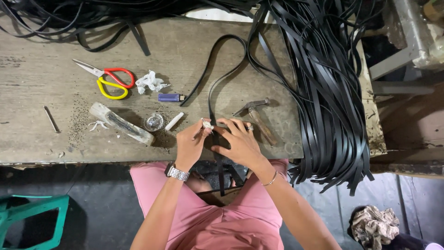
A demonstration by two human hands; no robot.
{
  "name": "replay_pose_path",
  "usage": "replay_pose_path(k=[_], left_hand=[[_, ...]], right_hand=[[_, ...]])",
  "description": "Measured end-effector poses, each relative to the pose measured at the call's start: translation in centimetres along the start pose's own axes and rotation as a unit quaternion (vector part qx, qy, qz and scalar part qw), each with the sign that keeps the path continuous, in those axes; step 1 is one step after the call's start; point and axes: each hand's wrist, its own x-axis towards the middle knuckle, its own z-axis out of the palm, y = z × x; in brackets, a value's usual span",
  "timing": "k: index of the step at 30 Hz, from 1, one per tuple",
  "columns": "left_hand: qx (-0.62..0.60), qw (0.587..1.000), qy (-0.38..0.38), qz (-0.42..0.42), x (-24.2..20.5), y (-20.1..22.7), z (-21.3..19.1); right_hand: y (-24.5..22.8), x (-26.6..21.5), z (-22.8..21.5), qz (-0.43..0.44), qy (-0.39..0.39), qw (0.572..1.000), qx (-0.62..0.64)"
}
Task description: Hammering small metal studs into a black leather strap on a workbench.
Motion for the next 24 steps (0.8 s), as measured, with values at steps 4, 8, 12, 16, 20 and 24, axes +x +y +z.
replay_pose_path(k=[4,8,12,16,20,24], left_hand=[[0.002,1.000,0.003,0.018,-0.1,-0.3,0.2],[0.016,0.999,-0.009,0.028,-0.1,0.0,0.3],[0.034,0.996,-0.017,0.084,-0.6,-1.3,0.7],[0.010,0.993,-0.014,0.119,-0.6,-1.3,0.9],[0.011,0.990,-0.015,0.142,-0.4,-0.7,1.0],[0.004,0.988,-0.027,0.151,-0.8,-1.8,1.0]], right_hand=[[0.1,0.0,0.4,-0.007,0.015,1.000,-0.011],[-0.2,0.0,0.4,-0.027,0.069,0.996,-0.045],[0.8,0.0,2.1,-0.037,0.106,0.991,-0.073],[3.4,-0.7,4.2,0.024,0.296,0.950,-0.097],[5.9,-3.3,2.7,0.259,0.258,0.896,-0.250],[7.6,-4.7,2.2,0.221,0.254,0.871,-0.357]])
